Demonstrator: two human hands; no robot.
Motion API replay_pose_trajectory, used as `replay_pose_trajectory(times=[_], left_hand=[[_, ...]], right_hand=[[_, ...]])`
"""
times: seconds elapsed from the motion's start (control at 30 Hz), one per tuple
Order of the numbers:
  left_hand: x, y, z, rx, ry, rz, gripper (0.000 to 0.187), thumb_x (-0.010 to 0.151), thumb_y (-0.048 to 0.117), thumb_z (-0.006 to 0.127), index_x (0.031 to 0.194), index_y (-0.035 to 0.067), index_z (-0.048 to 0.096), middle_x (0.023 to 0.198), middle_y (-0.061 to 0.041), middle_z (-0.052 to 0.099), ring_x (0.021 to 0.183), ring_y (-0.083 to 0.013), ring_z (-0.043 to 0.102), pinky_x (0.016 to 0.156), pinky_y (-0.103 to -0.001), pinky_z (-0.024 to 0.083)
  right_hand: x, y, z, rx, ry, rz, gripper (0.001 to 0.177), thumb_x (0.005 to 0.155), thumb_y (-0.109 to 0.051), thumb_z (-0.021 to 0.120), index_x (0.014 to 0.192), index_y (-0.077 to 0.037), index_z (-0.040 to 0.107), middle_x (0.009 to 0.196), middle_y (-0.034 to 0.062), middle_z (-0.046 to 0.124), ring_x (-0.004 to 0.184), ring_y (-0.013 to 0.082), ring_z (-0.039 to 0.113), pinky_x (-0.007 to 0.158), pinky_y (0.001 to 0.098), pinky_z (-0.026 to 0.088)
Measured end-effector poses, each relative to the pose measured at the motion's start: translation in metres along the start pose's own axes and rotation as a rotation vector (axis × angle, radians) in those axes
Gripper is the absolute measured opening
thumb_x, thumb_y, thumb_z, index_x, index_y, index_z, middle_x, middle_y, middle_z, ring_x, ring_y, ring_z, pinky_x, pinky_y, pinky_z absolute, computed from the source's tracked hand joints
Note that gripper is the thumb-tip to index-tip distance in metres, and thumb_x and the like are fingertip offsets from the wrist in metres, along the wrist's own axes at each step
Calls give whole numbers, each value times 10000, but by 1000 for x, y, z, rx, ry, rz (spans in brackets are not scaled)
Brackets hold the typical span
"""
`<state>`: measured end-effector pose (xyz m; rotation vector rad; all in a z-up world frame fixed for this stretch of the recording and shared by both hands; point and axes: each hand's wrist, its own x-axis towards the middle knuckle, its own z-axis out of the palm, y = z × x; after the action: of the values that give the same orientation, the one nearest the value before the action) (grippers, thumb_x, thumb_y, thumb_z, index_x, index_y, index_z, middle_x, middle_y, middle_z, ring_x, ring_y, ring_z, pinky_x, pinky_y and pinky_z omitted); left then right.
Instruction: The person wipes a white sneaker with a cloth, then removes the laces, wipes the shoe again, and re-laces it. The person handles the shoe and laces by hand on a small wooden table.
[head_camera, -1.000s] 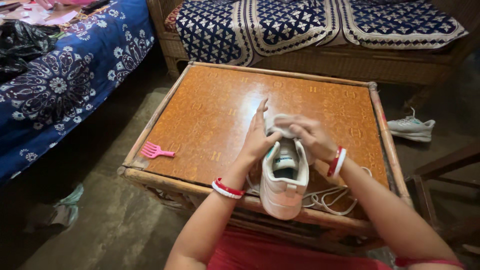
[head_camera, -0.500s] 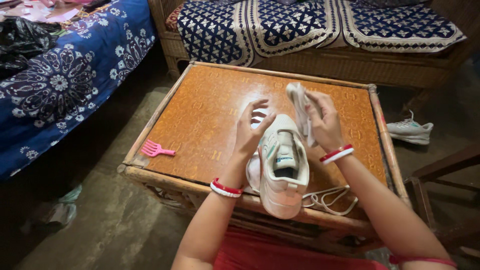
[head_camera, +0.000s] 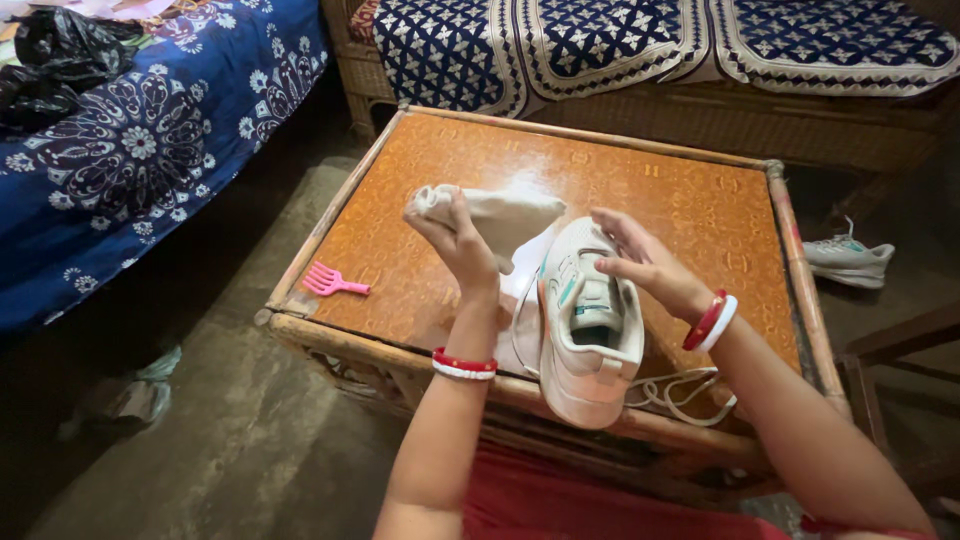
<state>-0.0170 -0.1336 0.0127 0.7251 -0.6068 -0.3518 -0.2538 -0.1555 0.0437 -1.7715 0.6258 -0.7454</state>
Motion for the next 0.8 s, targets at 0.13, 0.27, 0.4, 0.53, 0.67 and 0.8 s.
replay_pose_trajectory(times=[0.13,0.27,0.4,0.53,0.67,0.8], left_hand=[[-4,2,4,156,-243,-105,561,926,228,653,1399,32,422,1292,-224,582,1146,-295,596,1001,-397,496],[-19,-4,15,383,-598,-176,824,795,290,781,1420,39,306,1254,-202,585,1106,-289,649,938,-391,540],[-33,-19,20,552,-751,188,601,835,178,805,1327,-21,524,1225,-259,605,1137,-404,622,984,-425,509],[-39,-24,14,658,-729,185,358,816,77,730,1165,35,665,1168,-225,623,1095,-414,628,956,-447,524],[-46,-8,2,851,-742,167,313,810,109,743,1108,52,667,1075,-219,641,1050,-429,606,896,-488,504],[-48,23,-22,863,-794,137,324,823,121,709,1138,58,666,1097,-219,690,1066,-414,651,923,-474,519]], right_hand=[[1,20,-4,7,17,-24,759,859,-92,611,1556,-1,324,1577,139,410,1471,230,381,1211,366,281],[1,31,-2,-5,41,-20,750,824,-57,534,1551,-14,353,1524,126,471,1419,212,440,1190,347,323],[7,49,2,-19,84,-21,710,833,-38,498,1538,-21,408,1408,147,539,1311,235,512,1143,353,392],[18,69,2,-52,101,-144,702,853,-10,460,1549,-13,369,1489,140,485,1414,226,438,1201,339,321],[19,78,-1,-76,108,-179,666,895,-11,434,1553,-14,332,1549,151,427,1470,234,382,1221,348,286],[21,77,1,-191,166,-108,648,897,-29,412,1541,-17,348,1549,169,440,1461,252,405,1205,356,305]])
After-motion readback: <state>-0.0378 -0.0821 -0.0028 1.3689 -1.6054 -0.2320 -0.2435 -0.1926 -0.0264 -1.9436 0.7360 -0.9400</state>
